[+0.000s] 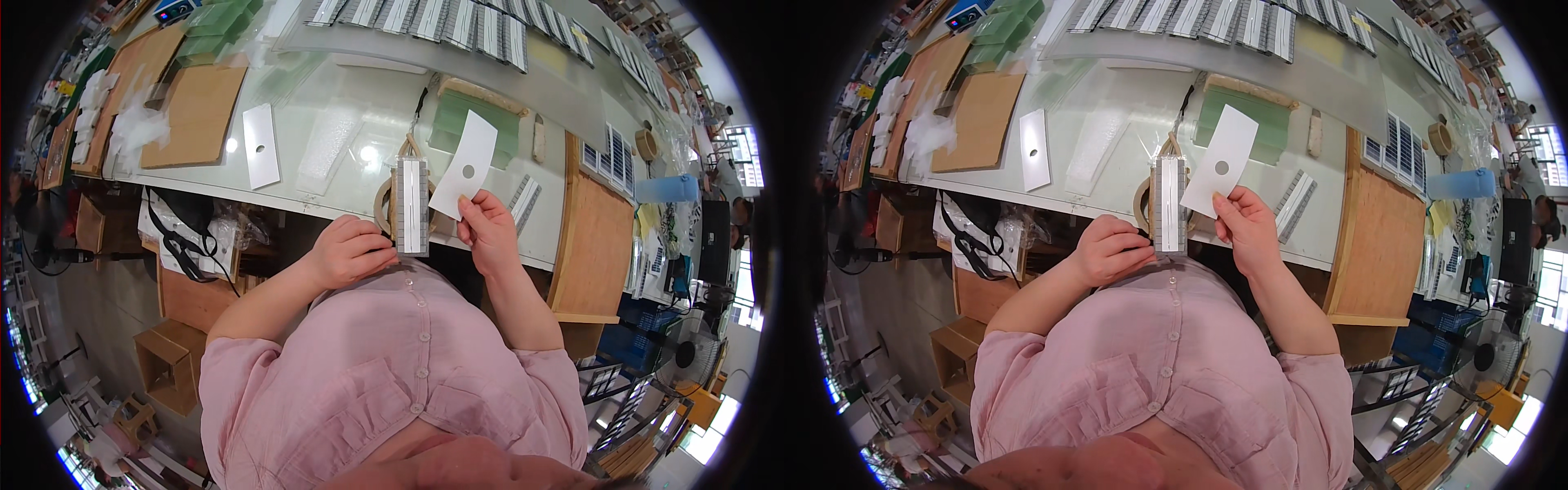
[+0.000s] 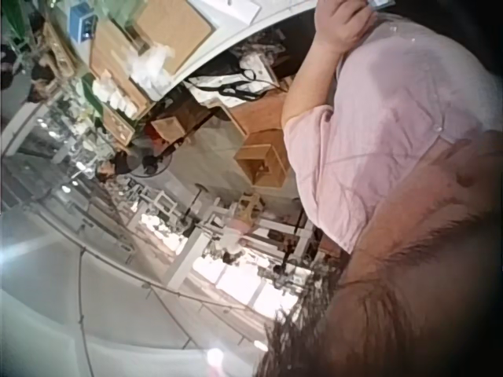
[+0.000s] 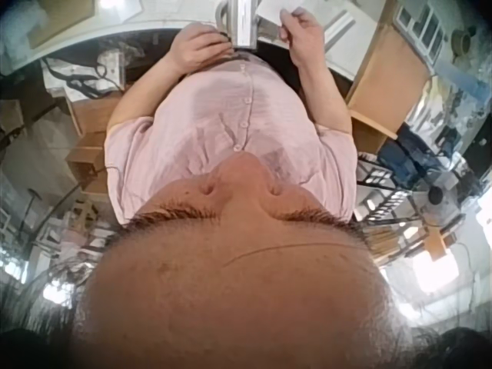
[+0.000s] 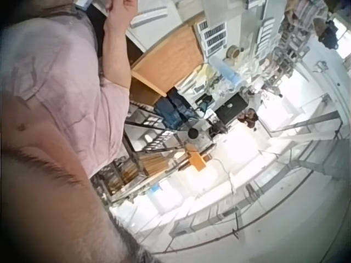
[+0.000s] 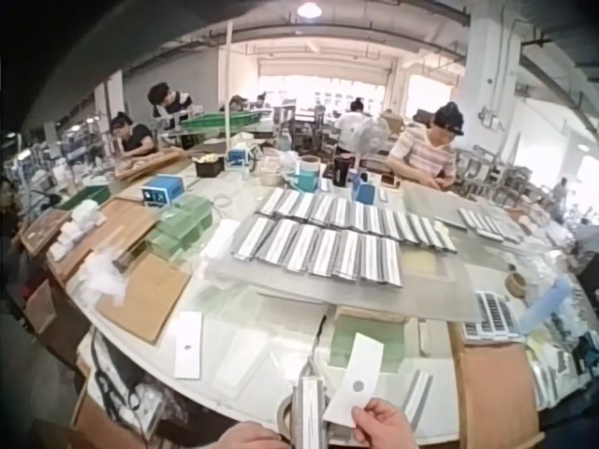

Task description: The person assembles small solar panels by placing solar cell strips, protective film, and backing sheets onto a jig, then sets the assembled panels onto a wooden board.

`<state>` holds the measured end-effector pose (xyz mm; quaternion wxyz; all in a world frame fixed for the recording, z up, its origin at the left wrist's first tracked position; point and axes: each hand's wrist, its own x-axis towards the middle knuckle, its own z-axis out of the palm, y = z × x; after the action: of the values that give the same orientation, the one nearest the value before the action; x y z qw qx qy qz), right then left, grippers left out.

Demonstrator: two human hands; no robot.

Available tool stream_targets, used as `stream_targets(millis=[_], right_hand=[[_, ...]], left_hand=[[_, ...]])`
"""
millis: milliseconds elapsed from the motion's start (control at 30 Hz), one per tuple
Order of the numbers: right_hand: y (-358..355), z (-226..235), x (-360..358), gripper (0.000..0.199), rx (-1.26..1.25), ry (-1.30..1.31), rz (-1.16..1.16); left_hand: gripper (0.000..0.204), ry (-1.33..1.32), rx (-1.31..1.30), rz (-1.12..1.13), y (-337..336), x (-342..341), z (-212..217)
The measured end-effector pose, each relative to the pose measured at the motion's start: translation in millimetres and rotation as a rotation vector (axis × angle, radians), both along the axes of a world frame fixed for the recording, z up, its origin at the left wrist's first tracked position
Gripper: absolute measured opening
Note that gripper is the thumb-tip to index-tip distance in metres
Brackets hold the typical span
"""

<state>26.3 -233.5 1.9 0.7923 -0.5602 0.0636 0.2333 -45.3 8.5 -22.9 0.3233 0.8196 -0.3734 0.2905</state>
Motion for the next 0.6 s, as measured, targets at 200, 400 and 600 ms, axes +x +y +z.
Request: stream_targets(millis=[200,400,600], right_hand=[[0.7,-0.6,-1.3,0.014,-0.007,0.009,0.005],[0.6,-0.7,-3.1,0.013,-0.016,0.001,0.009],[5.5,18.8,-15.2,0.015,-0.112,-0.050,0.181]], left_hand=[[0.022,-0.008,0.019,0.000,0.5,0.6,1.1],[0.022,-0.007,0.031,-0.007,1.2,0.6,0.9],[0.024,0.331,-0.291,0.092,4.2,10.9,14.3]])
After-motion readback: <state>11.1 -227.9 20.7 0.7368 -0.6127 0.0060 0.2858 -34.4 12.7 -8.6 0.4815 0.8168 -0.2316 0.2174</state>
